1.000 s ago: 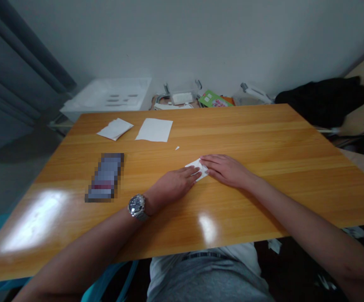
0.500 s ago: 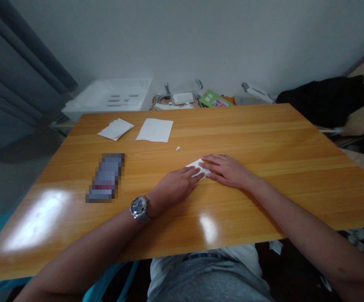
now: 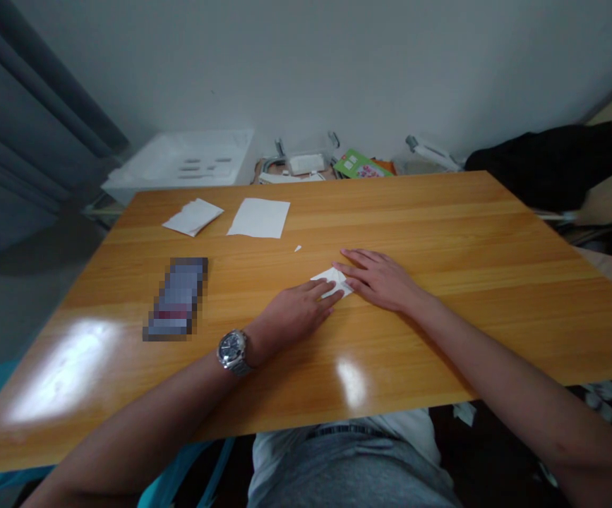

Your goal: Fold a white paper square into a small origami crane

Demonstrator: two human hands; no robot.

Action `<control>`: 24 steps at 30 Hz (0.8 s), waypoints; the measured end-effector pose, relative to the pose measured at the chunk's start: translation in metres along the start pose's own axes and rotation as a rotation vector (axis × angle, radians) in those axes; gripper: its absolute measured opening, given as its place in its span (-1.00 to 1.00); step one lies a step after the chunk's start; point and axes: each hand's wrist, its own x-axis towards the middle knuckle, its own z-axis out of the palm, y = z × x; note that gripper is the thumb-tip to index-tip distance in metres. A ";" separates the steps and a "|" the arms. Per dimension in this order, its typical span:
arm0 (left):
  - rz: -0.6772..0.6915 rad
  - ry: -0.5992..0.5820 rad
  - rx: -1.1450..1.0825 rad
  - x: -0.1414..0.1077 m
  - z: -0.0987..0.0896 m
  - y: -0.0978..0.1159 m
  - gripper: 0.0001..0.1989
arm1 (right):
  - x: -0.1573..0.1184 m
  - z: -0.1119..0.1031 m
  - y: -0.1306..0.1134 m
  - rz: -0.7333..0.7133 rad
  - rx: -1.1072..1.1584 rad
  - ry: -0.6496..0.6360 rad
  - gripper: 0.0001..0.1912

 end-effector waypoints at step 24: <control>-0.008 -0.024 -0.133 -0.008 -0.006 -0.026 -0.57 | -0.013 -0.003 0.001 -0.162 0.168 -0.048 -0.48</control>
